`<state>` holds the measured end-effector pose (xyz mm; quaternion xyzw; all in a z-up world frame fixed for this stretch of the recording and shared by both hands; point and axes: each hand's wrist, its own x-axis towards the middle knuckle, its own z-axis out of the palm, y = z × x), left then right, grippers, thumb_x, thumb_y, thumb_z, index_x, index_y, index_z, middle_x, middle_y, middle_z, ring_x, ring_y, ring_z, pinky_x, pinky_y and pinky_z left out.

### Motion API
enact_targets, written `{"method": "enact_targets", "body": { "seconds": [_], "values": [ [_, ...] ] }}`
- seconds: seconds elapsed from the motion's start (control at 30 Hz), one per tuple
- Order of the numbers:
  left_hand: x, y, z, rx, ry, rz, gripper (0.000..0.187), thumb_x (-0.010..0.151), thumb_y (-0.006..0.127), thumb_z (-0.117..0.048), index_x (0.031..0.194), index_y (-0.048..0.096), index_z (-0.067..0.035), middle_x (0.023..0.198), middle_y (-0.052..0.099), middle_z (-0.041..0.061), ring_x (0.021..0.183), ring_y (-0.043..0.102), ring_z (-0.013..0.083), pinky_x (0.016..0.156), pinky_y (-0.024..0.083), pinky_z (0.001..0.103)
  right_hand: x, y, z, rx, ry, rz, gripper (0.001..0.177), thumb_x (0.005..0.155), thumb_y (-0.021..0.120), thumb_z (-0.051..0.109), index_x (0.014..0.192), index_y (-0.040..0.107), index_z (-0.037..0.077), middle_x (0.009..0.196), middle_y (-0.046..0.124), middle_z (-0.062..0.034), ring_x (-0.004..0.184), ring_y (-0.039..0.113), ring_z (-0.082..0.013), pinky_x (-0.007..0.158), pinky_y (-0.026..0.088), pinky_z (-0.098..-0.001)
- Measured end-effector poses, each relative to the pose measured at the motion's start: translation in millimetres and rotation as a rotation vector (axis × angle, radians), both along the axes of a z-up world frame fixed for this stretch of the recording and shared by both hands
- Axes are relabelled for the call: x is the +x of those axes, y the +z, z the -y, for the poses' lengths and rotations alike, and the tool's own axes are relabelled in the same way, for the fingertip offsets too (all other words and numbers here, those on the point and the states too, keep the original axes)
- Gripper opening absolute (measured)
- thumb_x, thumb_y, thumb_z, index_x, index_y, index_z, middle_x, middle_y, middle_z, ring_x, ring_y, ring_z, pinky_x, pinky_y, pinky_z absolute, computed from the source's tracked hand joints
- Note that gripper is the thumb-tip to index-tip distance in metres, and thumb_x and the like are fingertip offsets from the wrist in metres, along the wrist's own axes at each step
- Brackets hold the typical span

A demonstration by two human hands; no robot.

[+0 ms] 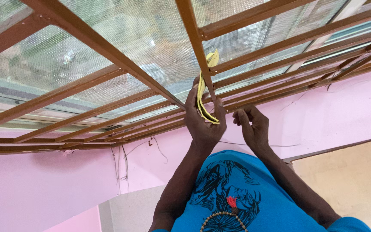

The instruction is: The person wipes the metal window bars and the pink wall surface below them using a yellow sponge, moving the sponge across different bars and along the wall edge.

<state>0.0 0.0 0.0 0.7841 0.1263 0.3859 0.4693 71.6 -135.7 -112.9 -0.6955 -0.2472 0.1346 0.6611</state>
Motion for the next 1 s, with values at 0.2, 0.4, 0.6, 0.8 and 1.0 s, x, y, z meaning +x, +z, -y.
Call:
{"method": "enact_targets", "body": {
  "seconds": [0.2, 0.4, 0.6, 0.8, 1.0],
  "values": [
    [-10, 41, -22, -0.265, -0.476, 0.152, 0.113, 0.094, 0.025, -0.086, 0.163, 0.009, 0.002, 0.170, 0.016, 0.017, 0.161, 0.014, 0.0276, 0.131, 0.019, 0.047, 12, 27, -12, 0.072, 0.005, 0.145, 0.023, 0.111, 0.057, 0.020, 0.102, 0.063, -0.001, 0.087, 0.065, -0.0088, 0.077, 0.064, -0.0127, 0.066, 0.054, -0.0278],
    [8, 11, -35, -0.516, -0.312, 0.100, 0.092, 0.112, 0.040, -0.069, 0.159, 0.037, 0.011, 0.148, 0.048, 0.031, 0.139, 0.044, 0.0287, 0.127, 0.032, 0.044, 19, 31, -25, 0.065, 0.059, 0.214, 0.026, 0.112, 0.053, 0.021, 0.102, 0.063, 0.000, 0.089, 0.065, -0.0091, 0.076, 0.064, -0.0128, 0.067, 0.053, -0.0282],
    [24, 29, -42, -0.397, -0.459, 0.087, 0.048, 0.097, 0.064, -0.016, 0.137, 0.040, -0.003, 0.150, 0.053, 0.021, 0.141, 0.052, 0.0248, 0.123, 0.042, 0.043, 32, 27, -17, 0.083, -0.017, 0.131, 0.029, 0.112, 0.052, 0.027, 0.105, 0.063, 0.000, 0.082, 0.063, -0.0067, 0.073, 0.062, -0.0118, 0.065, 0.052, -0.0274],
    [43, 25, -29, -0.384, -0.351, 0.287, 0.037, 0.103, 0.059, -0.004, 0.134, 0.039, -0.006, 0.137, 0.060, 0.020, 0.139, 0.055, 0.0243, 0.124, 0.044, 0.041, 35, 17, -9, 0.060, -0.013, 0.146, 0.030, 0.113, 0.051, 0.028, 0.107, 0.063, 0.002, 0.080, 0.062, -0.0055, 0.071, 0.060, -0.0114, 0.064, 0.051, -0.0268],
    [18, 22, 21, -0.634, -0.138, 0.199, 0.077, 0.100, 0.039, -0.025, 0.167, 0.014, 0.004, 0.130, 0.044, 0.026, 0.112, 0.044, 0.0241, 0.098, 0.042, 0.039, 29, -2, -9, -0.013, -0.009, 0.131, 0.027, 0.112, 0.050, 0.025, 0.106, 0.064, 0.002, 0.084, 0.064, -0.0081, 0.071, 0.063, -0.0129, 0.064, 0.052, -0.0294]
  ]
}}
